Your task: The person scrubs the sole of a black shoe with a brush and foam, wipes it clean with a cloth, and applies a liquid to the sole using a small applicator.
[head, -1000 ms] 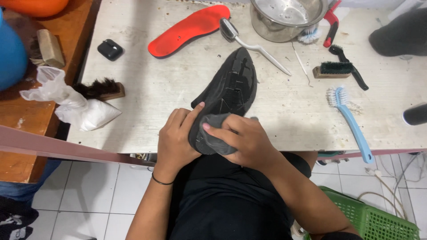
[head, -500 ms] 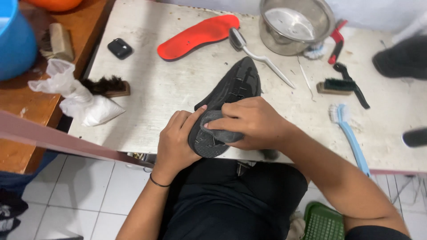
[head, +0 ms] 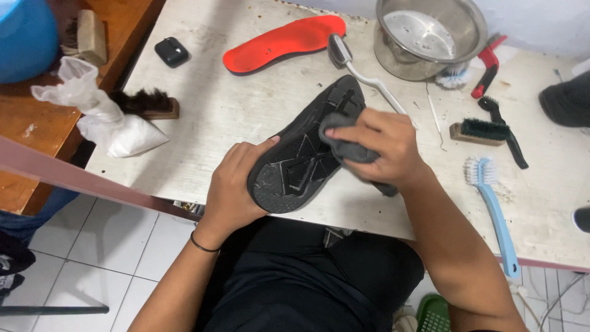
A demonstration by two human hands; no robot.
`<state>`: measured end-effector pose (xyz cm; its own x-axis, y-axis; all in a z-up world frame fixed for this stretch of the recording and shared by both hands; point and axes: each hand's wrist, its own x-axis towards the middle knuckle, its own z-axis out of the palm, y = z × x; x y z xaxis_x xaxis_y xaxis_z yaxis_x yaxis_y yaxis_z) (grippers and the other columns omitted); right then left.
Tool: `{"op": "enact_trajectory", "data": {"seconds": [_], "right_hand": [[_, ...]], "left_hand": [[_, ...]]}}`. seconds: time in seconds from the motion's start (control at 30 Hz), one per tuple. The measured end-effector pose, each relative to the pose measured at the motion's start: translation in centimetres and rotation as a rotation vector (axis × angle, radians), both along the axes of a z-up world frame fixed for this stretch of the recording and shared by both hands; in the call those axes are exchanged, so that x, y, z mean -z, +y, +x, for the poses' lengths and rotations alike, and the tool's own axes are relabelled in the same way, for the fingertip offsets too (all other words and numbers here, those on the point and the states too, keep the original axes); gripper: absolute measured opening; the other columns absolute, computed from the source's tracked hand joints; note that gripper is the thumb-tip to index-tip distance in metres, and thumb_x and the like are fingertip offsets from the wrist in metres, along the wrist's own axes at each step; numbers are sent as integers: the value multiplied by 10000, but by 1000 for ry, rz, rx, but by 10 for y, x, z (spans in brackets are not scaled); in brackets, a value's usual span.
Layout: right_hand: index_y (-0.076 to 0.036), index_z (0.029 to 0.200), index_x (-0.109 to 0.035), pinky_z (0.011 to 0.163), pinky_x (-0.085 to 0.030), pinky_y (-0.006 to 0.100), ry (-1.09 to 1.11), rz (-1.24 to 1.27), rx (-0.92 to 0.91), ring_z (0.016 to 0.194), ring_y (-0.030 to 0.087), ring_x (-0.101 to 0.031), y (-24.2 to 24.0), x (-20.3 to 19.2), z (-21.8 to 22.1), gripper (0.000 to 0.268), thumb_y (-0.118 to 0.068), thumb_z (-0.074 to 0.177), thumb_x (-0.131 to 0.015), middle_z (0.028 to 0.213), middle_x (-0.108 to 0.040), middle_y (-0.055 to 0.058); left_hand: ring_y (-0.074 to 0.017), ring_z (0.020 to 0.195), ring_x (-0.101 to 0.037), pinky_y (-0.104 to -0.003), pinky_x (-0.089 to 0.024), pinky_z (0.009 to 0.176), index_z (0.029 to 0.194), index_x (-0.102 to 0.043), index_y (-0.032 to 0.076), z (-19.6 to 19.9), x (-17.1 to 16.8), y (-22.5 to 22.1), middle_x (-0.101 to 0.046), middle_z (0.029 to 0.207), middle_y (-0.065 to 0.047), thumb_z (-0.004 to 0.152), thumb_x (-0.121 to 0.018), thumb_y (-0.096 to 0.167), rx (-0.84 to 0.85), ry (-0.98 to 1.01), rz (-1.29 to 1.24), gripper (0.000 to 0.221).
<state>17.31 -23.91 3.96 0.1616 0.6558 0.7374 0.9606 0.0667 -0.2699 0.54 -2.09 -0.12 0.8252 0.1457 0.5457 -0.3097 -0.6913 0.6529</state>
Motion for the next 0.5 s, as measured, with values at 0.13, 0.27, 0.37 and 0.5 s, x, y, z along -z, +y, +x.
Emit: {"op": "enact_trajectory", "data": {"seconds": [0.13, 0.27, 0.37, 0.5], "right_hand": [[-122, 993, -838, 440, -405, 292, -44, 139, -31, 471, 149, -428, 17, 8, -15, 141, -193, 920, -740, 644, -542, 21], [-80, 902, -818, 443, -425, 301, -17, 37, -168, 485, 176, -436, 36, -16, -47, 61, -112, 907, -766, 614, -490, 37], [-99, 770, -798, 419, -416, 273, 90, -70, -241, 452, 147, -444, 23, -21, -36, 125, -121, 885, -753, 561, -480, 8], [-104, 876, -827, 448, -436, 277, 153, -1, -191, 483, 138, -447, 22, -14, -37, 146, -185, 935, -720, 593, -502, 4]], "left_hand": [[-280, 842, -628, -421, -550, 805, 1314, -673, 65, 0, -2, -3, -655, 874, -104, 644, -947, 326, -22, 12, 30, 770], [-272, 852, -628, -421, -548, 814, 1304, -674, 66, 2, 4, 0, -655, 888, -96, 639, -960, 342, -19, 8, 33, 775], [-272, 862, -625, -413, -550, 825, 1323, -664, 75, 1, 6, -1, -646, 887, -87, 646, -955, 311, -31, 14, 11, 773], [-267, 863, -631, -422, -552, 835, 1324, -662, 76, 0, 0, -4, -653, 884, -93, 640, -951, 319, -44, 41, -6, 781]]}}
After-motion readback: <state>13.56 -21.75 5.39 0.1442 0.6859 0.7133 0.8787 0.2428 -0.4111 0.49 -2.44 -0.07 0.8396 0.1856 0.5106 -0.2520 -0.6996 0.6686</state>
